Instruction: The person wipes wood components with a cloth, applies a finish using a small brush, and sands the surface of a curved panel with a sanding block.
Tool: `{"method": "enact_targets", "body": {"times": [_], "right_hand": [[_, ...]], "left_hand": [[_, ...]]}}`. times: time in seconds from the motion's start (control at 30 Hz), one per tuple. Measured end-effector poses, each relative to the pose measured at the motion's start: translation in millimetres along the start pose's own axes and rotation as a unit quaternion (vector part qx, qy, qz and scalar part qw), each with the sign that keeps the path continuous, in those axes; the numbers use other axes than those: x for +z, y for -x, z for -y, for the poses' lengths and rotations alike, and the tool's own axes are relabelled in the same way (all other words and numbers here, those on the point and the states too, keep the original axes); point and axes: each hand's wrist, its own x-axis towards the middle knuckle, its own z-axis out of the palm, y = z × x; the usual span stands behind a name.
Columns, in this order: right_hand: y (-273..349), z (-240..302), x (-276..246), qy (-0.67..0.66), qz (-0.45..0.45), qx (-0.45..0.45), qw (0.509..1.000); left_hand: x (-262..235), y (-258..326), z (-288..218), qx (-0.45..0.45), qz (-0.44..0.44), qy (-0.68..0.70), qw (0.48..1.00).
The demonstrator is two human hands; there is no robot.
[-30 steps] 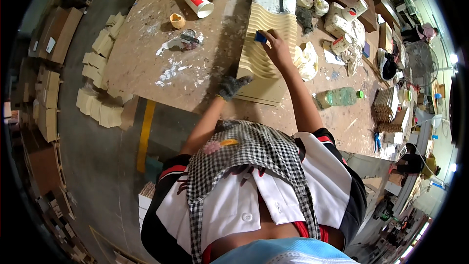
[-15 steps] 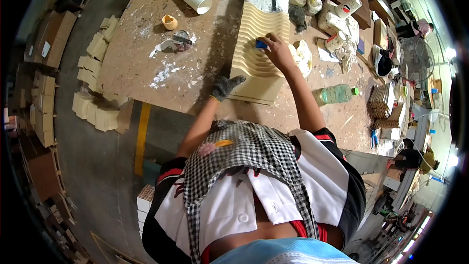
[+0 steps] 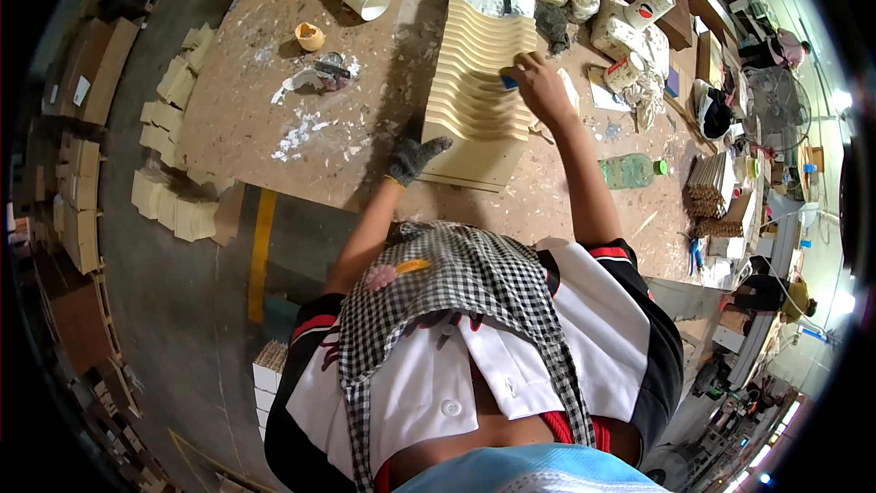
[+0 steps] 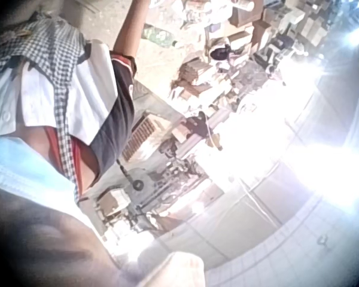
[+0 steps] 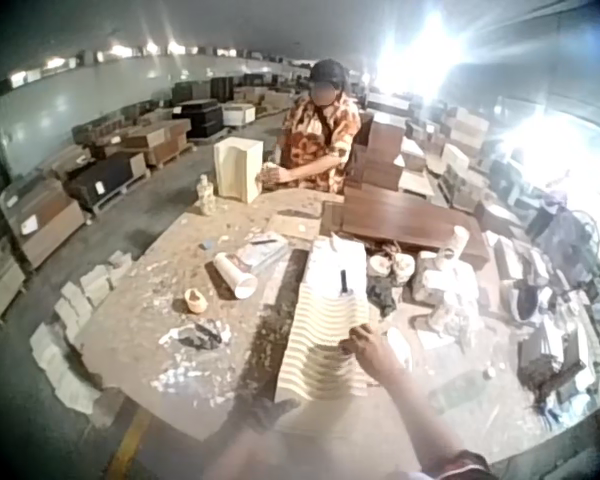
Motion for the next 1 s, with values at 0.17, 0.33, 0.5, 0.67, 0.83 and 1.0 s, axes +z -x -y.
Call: {"method": "enact_targets", "body": {"times": [0.17, 0.33, 0.5, 0.67, 0.83, 1.0], "right_hand": [[-5.4, 6.2, -1.8, -0.029, -0.044, -0.030, 0.998], [-7.0, 8.5, 18.0, -0.042, -0.029, -0.068, 0.996], [14.0, -25.2, -19.5, 0.044, -0.028, 0.000, 0.999], [11.9, -14.1, -7.7, -0.017, -0.057, 0.000, 0.998], [23.8, -26.3, -1.5, -0.080, -0.053, 0.048, 0.994], [36.8, -45.0, -17.6, -0.049, -0.076, 0.095, 0.991]], "left_hand": [[14.2, -1.0, 49.5, 0.042, 0.009, -0.084, 0.996], [15.1, -4.5, 69.0, 0.166, 0.092, -0.393, 0.900], [8.0, 7.0, 58.4, 0.313, -0.040, -0.356, 0.879], [1.6, 6.4, 44.8, 0.249, 0.039, -0.482, 0.839], [-9.6, 6.5, -3.5, 0.161, -0.028, -0.135, 0.977], [-26.4, 9.6, -21.1, 0.060, 0.145, -0.258, 0.953]]}}
